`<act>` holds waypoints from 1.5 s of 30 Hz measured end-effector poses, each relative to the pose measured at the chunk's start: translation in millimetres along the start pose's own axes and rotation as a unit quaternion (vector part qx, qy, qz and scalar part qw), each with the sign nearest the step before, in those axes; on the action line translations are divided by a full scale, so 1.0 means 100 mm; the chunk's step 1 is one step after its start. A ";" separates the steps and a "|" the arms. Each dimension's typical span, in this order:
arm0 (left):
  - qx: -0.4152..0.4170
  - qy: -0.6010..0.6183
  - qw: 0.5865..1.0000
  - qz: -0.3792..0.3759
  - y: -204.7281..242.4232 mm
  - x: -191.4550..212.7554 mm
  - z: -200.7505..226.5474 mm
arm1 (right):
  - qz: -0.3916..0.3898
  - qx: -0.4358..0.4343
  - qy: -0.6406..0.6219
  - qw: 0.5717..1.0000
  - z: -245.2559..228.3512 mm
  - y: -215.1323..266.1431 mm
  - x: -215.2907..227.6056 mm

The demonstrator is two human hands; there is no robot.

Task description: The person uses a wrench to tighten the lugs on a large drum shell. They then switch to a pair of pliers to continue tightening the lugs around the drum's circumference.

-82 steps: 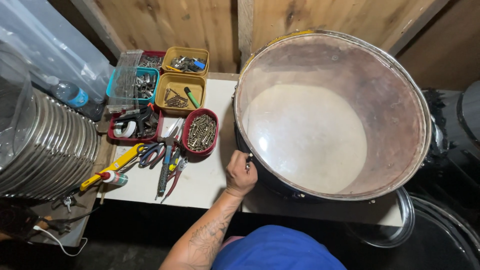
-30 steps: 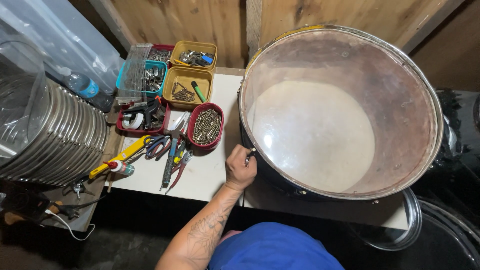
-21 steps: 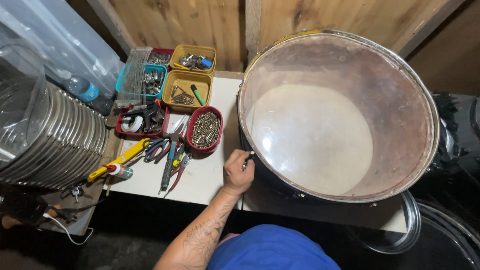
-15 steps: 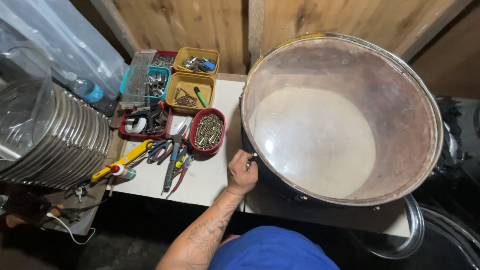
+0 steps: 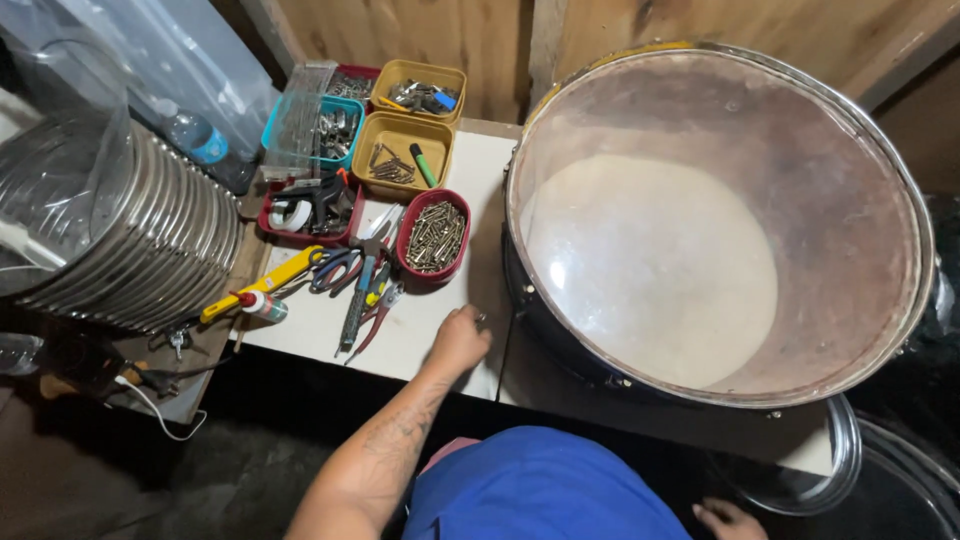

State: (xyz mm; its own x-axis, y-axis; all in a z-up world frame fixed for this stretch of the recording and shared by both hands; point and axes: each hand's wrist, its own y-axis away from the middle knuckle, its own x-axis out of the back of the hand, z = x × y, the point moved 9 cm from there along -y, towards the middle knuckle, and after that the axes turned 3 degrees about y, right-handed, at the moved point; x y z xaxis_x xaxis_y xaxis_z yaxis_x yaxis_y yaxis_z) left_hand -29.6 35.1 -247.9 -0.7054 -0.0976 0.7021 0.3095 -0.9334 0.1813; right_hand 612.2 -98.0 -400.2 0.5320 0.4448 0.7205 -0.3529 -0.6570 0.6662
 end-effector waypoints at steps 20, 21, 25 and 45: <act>-0.071 0.068 0.995 0.014 -0.01 0.46 0.54 | 0.336 0.557 -0.104 0.753 -3.25 3.12 2.34; -0.110 0.092 0.989 0.032 -0.01 0.48 0.59 | 0.354 0.574 -0.098 0.732 -3.32 3.18 2.32; -0.151 0.093 0.984 -0.007 0.23 0.78 1.08 | 0.349 0.611 -0.100 0.703 -3.65 3.23 2.21; -0.255 0.011 0.965 -0.067 0.22 1.31 1.82 | 0.452 0.520 0.031 0.724 -3.92 2.66 1.82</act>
State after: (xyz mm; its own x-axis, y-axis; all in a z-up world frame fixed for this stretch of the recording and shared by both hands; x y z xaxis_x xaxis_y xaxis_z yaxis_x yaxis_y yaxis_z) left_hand 1.0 64.8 -26.1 -0.7329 0.0332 0.6795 -0.1343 -0.9862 -0.0967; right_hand 313.4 47.5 -16.6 0.3986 -0.4474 0.8006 0.2527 -0.7856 -0.5648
